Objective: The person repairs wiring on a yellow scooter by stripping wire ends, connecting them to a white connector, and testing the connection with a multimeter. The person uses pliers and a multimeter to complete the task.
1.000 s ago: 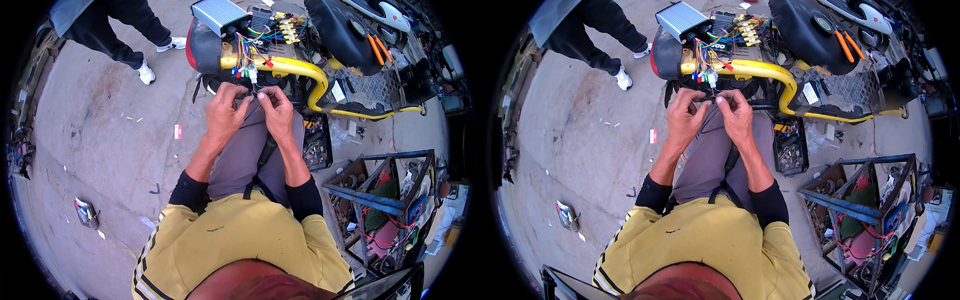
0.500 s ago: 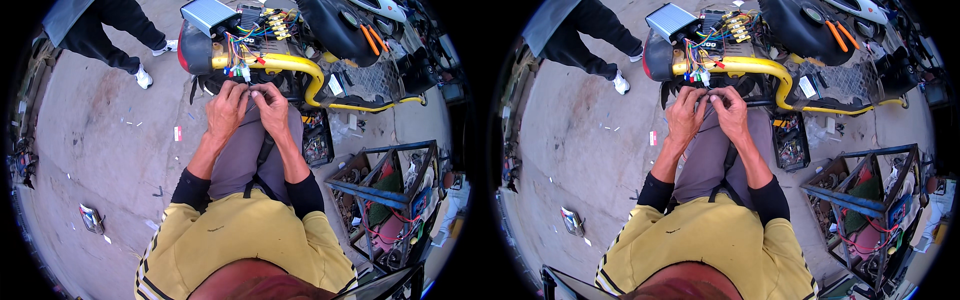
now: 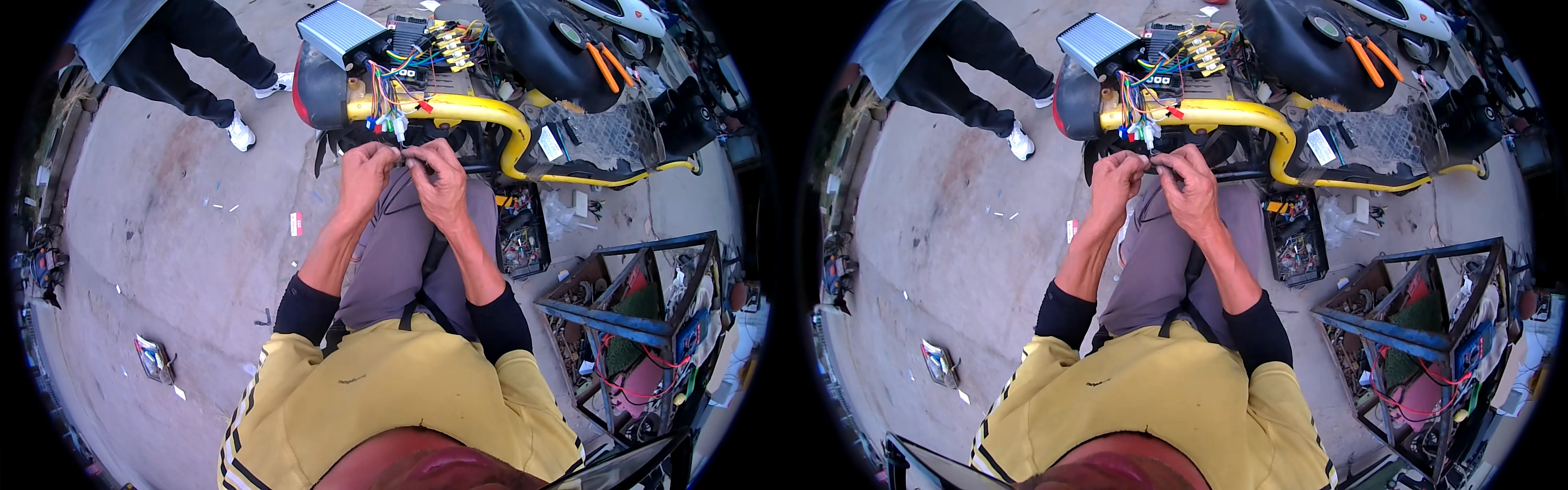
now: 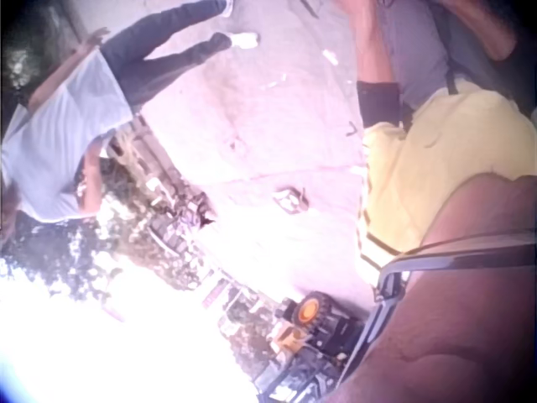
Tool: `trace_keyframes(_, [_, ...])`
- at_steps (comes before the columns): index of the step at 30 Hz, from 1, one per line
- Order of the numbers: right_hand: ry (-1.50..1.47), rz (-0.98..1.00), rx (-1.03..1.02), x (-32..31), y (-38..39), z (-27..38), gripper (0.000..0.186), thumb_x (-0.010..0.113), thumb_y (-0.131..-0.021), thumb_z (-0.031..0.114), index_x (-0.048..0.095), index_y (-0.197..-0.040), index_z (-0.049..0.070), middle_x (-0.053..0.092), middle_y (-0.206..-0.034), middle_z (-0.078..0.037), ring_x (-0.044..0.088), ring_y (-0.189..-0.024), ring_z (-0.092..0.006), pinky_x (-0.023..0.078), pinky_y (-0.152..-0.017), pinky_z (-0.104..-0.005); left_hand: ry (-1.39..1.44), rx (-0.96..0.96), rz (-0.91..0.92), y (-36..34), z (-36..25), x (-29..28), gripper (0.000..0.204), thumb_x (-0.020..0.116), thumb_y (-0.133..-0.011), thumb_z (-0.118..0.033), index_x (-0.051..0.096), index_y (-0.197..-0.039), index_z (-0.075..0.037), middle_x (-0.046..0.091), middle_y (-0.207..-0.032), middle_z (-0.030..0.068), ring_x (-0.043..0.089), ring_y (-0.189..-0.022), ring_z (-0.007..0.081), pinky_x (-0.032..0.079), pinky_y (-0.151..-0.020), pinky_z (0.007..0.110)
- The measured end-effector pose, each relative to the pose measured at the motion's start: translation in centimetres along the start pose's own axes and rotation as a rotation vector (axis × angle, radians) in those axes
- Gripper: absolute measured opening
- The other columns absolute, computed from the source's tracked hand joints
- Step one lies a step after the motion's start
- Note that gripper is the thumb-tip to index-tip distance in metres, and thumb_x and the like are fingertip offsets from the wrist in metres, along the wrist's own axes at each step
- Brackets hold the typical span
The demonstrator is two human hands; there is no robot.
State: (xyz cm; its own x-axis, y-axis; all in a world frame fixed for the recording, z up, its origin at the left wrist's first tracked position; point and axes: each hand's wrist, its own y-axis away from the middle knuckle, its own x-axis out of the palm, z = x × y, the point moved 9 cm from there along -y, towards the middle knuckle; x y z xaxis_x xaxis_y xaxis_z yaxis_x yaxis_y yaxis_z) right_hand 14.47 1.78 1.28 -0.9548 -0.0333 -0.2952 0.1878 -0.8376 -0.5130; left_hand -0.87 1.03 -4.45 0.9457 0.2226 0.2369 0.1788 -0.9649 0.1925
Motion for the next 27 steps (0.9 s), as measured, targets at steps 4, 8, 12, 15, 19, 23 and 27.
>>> trace_keyframes(4, [0.054,0.009,-0.077,0.2,0.0,0.6,0.022,0.069,-0.087,-0.005,0.074,-0.106,0.004,0.061,-0.092,-0.008,0.064,-0.078,-0.0199,0.051,-0.065,-0.031,0.469,-0.475,0.221,0.2,2.9,0.6,0.014,0.064,-0.096,-0.016,0.064,-0.092,-0.002,0.044,-0.066,-0.0068,0.029,-0.047,0.0035,0.023,-0.044,0.023])
trace_keyframes(8, [-0.02,0.019,-0.002,0.5,0.2,-0.2,0.021,0.069,-0.088,-0.005,0.074,-0.107,0.004,0.061,-0.091,-0.008,0.064,-0.077,-0.0198,0.051,-0.065,-0.0312,0.153,-0.272,0.127,0.7,0.8,-0.6,0.016,0.069,-0.096,-0.017,0.068,-0.097,-0.001,0.047,-0.068,-0.0059,0.036,-0.05,0.0047,0.026,-0.046,0.022])
trace_keyframes(12, [-0.059,0.028,0.033,0.8,0.4,-0.4,0.021,0.069,-0.089,-0.004,0.074,-0.108,0.003,0.062,-0.091,-0.008,0.064,-0.077,-0.0187,0.05,-0.065,-0.0307,-0.251,0.181,0.037,1.7,-1.7,-1.0,0.017,0.074,-0.093,-0.014,0.07,-0.102,-0.001,0.051,-0.069,-0.0034,0.048,-0.057,0.0084,0.037,-0.049,0.026])
trace_keyframes(15, [-0.081,0.025,0.038,0.8,0.4,-0.5,0.021,0.068,-0.09,-0.003,0.074,-0.109,0.003,0.062,-0.091,-0.007,0.063,-0.077,-0.0174,0.05,-0.065,-0.0299,-0.74,0.589,-0.103,4.2,-5.4,-0.3,0.018,0.075,-0.09,-0.013,0.069,-0.105,-0.005,0.054,-0.074,0.0015,0.055,-0.057,0.0152,0.045,-0.053,0.031])
trace_keyframes(19, [-0.095,0.023,0.05,0.9,0.4,-0.3,0.021,0.068,-0.09,-0.002,0.074,-0.109,0.003,0.062,-0.091,-0.007,0.063,-0.076,-0.0168,0.049,-0.066,-0.0293,-1.212,0.968,-0.262,6.6,-7.7,1.7,0.021,0.077,-0.085,-0.014,0.069,-0.105,-0.012,0.057,-0.085,0.0056,0.062,-0.06,0.0235,0.048,-0.054,0.034])
trace_keyframes(23, [-0.104,0.025,0.05,1.0,0.3,-0.2,0.02,0.068,-0.09,-0.002,0.074,-0.109,0.003,0.061,-0.091,-0.007,0.063,-0.076,-0.0165,0.049,-0.065,-0.0292,-1.268,0.988,-0.237,6.5,-7.9,2.3,0.018,0.077,-0.087,-0.013,0.07,-0.103,-0.011,0.063,-0.091,0.003,0.067,-0.069,0.0252,0.051,-0.055,0.037])
trace_keyframes(27, [-0.108,0.026,0.045,0.9,0.3,-0.1,0.021,0.068,-0.09,-0.002,0.074,-0.109,0.003,0.061,-0.092,-0.008,0.064,-0.078,-0.0186,0.051,-0.066,-0.031,-1.26,1.023,-0.244,6.2,-8.0,2.5,0.014,0.075,-0.089,-0.014,0.07,-0.102,-0.01,0.062,-0.086,0.0038,0.067,-0.067,0.023,0.05,-0.055,0.036])
